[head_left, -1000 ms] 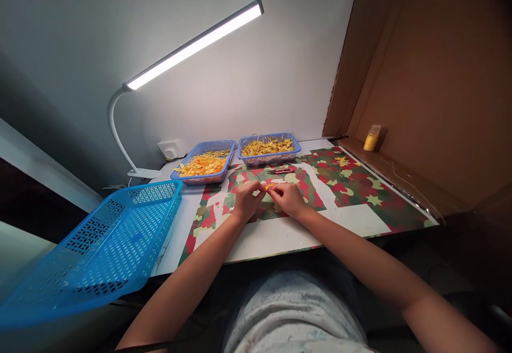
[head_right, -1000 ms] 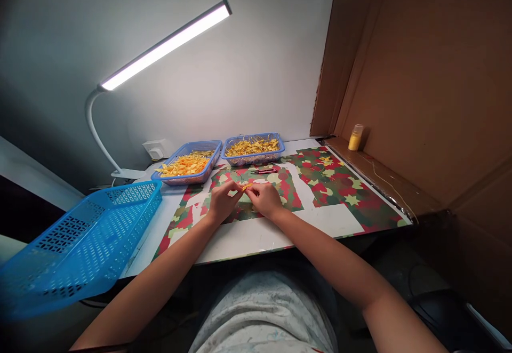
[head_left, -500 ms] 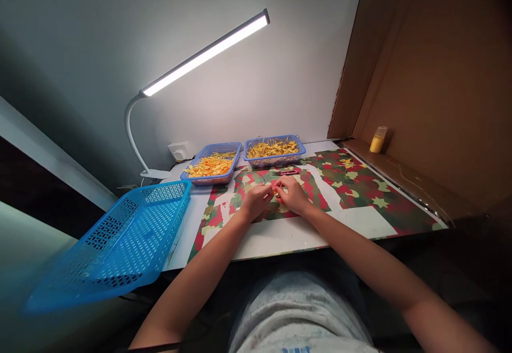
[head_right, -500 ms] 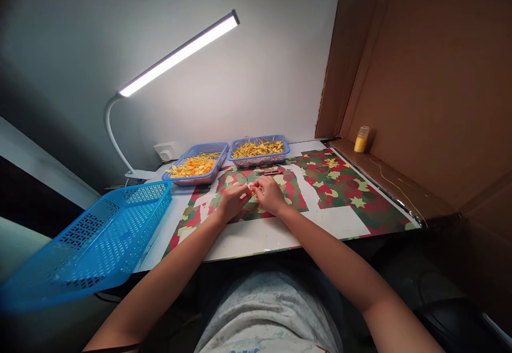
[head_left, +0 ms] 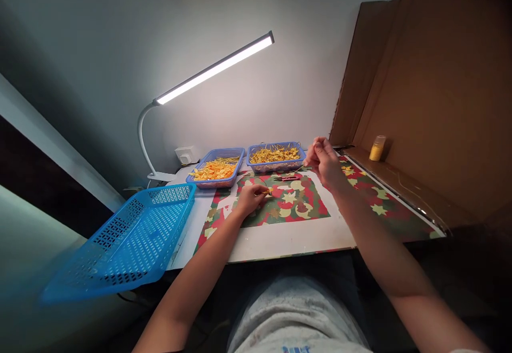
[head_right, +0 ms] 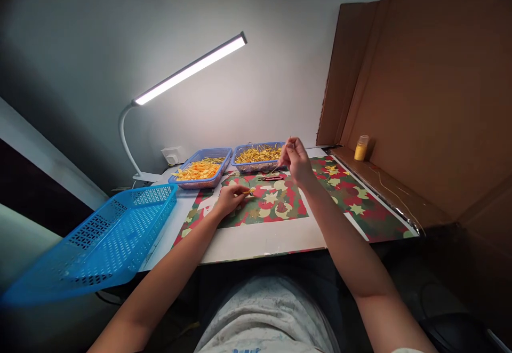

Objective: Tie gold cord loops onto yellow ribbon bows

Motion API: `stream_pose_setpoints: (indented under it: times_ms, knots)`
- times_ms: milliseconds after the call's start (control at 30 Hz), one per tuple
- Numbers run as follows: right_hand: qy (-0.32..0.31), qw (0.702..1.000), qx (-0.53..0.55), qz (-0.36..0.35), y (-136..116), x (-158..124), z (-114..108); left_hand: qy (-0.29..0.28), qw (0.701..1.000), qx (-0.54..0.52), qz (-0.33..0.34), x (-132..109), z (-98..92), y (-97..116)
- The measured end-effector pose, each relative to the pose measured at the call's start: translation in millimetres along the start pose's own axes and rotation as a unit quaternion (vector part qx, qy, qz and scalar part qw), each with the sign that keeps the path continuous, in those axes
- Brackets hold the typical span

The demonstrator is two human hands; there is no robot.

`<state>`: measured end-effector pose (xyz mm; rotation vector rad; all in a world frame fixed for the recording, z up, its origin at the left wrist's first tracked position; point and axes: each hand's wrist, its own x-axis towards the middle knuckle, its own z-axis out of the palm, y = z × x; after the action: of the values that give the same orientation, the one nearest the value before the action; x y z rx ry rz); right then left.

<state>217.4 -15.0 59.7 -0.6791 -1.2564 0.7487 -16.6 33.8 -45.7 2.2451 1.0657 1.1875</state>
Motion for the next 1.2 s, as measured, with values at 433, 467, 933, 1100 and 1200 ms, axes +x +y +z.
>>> stream_pose_setpoints:
  times_ms: [433,467,933,1100,1200]
  knots:
    - [0.068,0.986,0.057,0.142,-5,44,-19,-0.076,0.803,-0.498,-0.32,-29,7.5,58]
    - [0.063,0.983,0.06,0.159,-1,42,-19,-0.065,0.772,-0.531,-0.343,-35,7.8,67]
    - [-0.026,0.93,0.112,0.35,59,23,-7,-0.008,0.714,-0.584,-0.386,-99,6.7,113]
    - [-0.037,0.914,0.115,0.386,72,20,6,-0.016,0.76,-0.552,-0.342,-107,7.3,112]
    - [-0.041,0.907,0.105,0.405,81,20,12,-0.014,0.782,-0.528,-0.332,-110,7.8,115]
